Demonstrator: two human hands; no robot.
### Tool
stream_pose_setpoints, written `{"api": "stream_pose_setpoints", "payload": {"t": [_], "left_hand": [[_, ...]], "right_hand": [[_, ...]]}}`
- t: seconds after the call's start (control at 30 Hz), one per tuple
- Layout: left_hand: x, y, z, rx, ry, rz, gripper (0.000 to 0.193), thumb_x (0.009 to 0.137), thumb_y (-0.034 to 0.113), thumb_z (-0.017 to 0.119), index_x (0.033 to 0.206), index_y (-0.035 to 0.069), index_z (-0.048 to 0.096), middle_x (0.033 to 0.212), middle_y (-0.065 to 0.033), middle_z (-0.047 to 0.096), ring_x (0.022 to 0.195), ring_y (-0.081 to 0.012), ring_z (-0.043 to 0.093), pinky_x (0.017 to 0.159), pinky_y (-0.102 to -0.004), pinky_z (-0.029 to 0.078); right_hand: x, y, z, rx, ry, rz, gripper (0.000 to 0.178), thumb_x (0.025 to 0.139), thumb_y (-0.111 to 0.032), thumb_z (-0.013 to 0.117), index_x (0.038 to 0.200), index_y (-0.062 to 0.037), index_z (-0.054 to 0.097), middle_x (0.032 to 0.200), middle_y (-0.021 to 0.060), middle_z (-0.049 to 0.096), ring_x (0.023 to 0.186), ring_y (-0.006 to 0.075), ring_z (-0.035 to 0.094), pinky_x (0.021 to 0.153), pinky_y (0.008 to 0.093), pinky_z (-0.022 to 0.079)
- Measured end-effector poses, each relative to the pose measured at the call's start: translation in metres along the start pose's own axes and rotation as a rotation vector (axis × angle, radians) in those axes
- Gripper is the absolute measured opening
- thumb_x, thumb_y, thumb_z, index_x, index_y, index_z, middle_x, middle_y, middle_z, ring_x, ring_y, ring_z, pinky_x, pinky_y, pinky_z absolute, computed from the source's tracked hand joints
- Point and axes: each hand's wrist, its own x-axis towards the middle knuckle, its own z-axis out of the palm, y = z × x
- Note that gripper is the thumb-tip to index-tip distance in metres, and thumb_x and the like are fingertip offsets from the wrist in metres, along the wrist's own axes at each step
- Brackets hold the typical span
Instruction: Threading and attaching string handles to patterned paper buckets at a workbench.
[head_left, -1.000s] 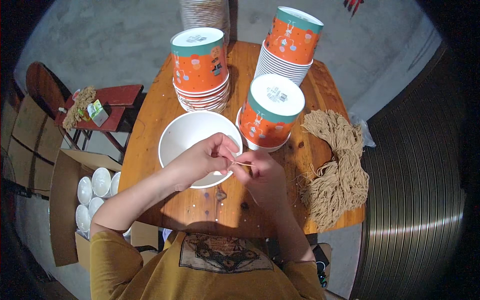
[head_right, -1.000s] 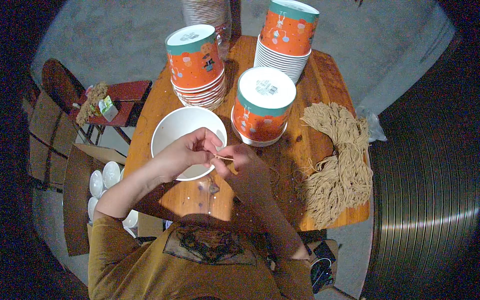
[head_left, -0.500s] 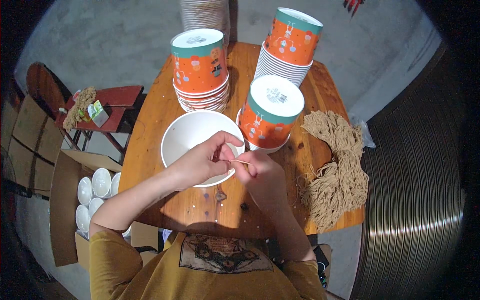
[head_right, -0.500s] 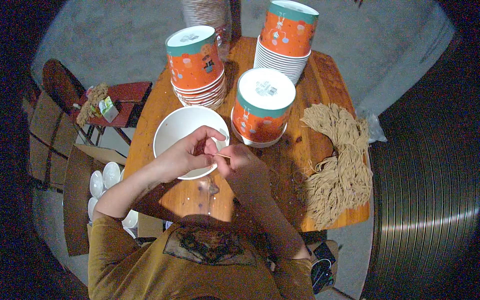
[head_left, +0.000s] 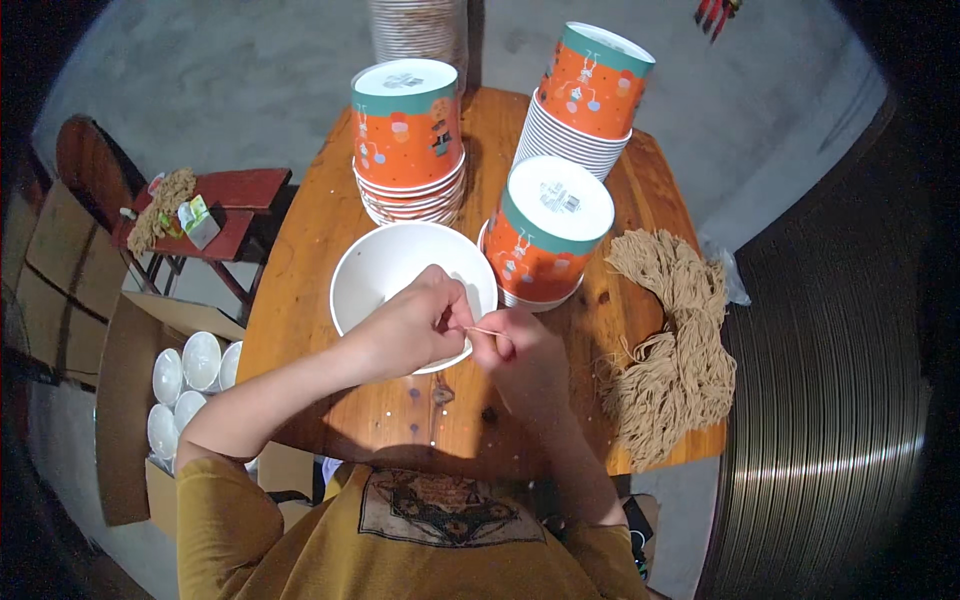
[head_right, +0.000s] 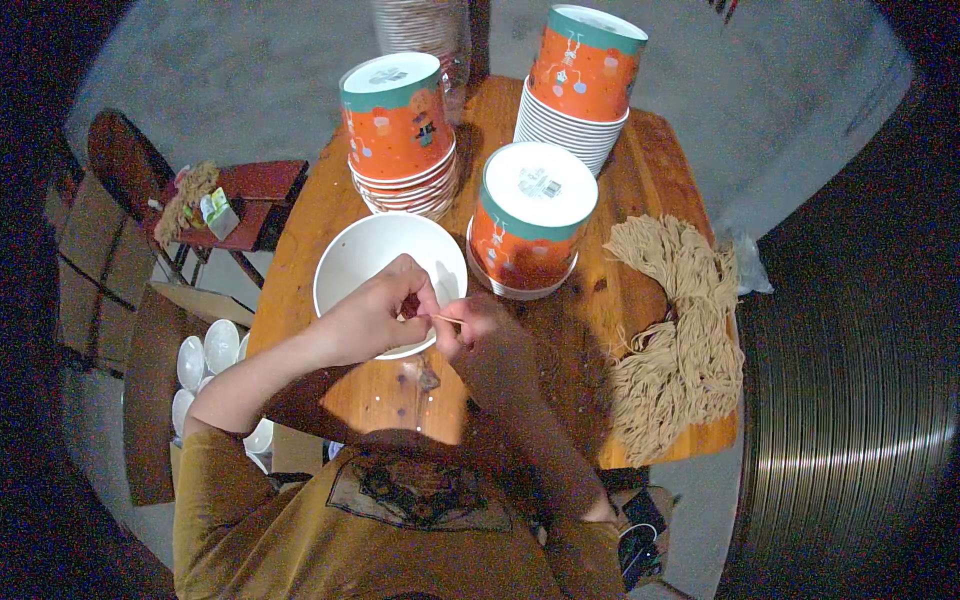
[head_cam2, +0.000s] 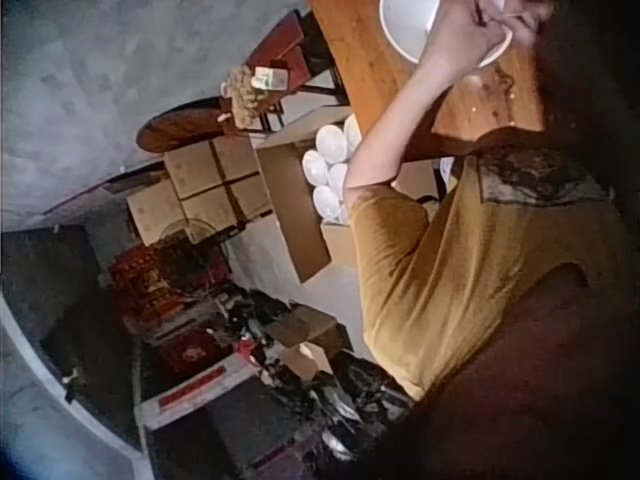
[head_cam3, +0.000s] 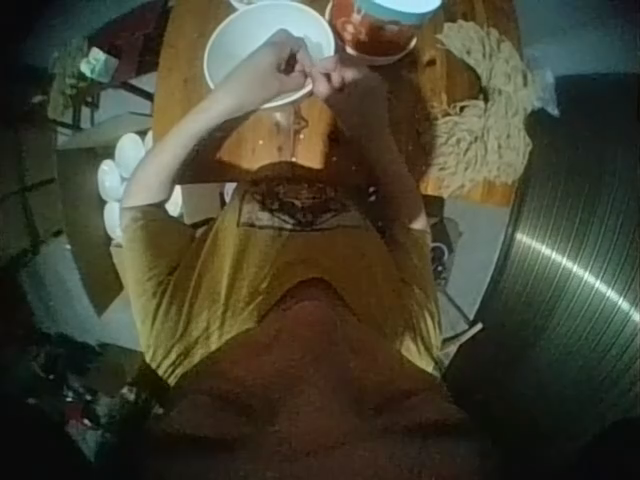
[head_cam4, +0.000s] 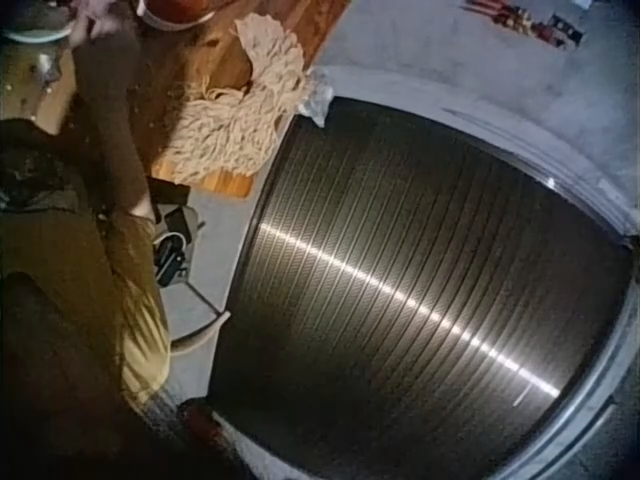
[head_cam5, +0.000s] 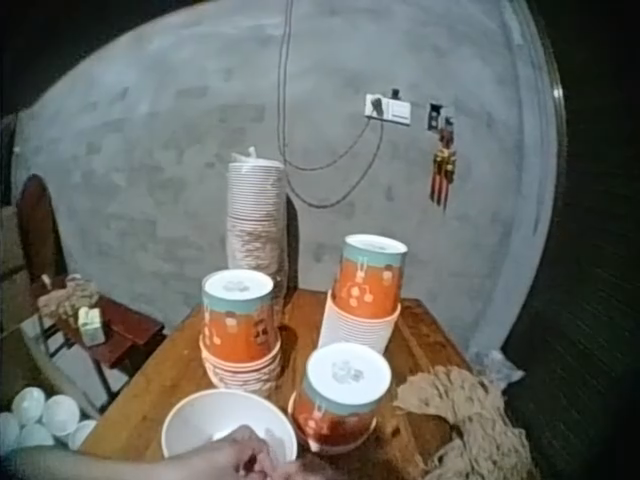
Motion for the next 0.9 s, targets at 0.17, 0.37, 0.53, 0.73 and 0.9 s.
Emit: {"api": "stream_pose_setpoints", "payload": {"t": [0.17,0.37,0.53,0.73,0.9], "left_hand": [[-0.001,0.006,0.006,0.075,0.095,0.068,0.009,0.079,0.006,0.061,0.085,0.002,0.055,0.086,-0.0108,0.049,0.076,-0.0202,0.052,0.069,-0.0303,0.045],[-0.002,0.002,0.011,-0.078,0.12,0.029,0.006,0.081,0.004,0.059,0.084,0.002,0.054,0.067,-0.0053,0.054,0.062,-0.0157,0.053,0.059,-0.0282,0.044],[-0.001,-0.003,0.012,-0.255,0.096,-0.024,0.006,0.082,0.0,0.058,0.085,0.002,0.053,0.071,0.0008,0.051,0.066,-0.0066,0.047,0.06,-0.024,0.042],[0.0,-0.006,0.012,-0.33,0.074,-0.03,0.011,0.082,-0.003,0.057,0.088,0.004,0.051,0.074,0.0022,0.048,0.069,-0.0056,0.046,0.064,-0.0218,0.041],[0.003,-0.004,0.013,-0.462,0.043,-0.002,0.024,0.081,-0.007,0.056,0.1,0.006,0.048,0.079,0.003,0.047,0.073,-0.0053,0.045,0.07,-0.0208,0.04]], "right_hand": [[-0.002,0.002,0.001,-0.061,0.046,-0.1,0.014,0.078,-0.015,0.069,0.087,-0.0069,0.063,0.076,0.0104,0.059,0.064,0.0251,0.061,0.058,0.0358,0.05],[-0.006,0.018,0.013,-0.16,0.231,-0.365,0.025,0.075,-0.011,0.072,0.092,-0.0127,0.054,0.075,0.0087,0.057,0.065,0.0284,0.06,0.054,0.037,0.049],[-0.004,0.021,0.017,-0.118,0.318,-0.483,0.029,0.074,-0.001,0.072,0.095,-0.01,0.053,0.072,0.0049,0.054,0.05,0.0153,0.053,0.045,0.0278,0.043],[-0.005,0.023,0.021,-0.059,0.331,-0.49,0.028,0.075,0.003,0.069,0.094,-0.0092,0.053,0.071,0.004,0.053,0.05,0.0127,0.051,0.044,0.0266,0.042],[-0.007,0.014,0.02,0.018,0.283,-0.31,0.015,0.08,0.002,0.065,0.087,-0.0063,0.054,0.068,0.0002,0.051,0.051,0.0068,0.046,0.046,0.0242,0.038]]}}
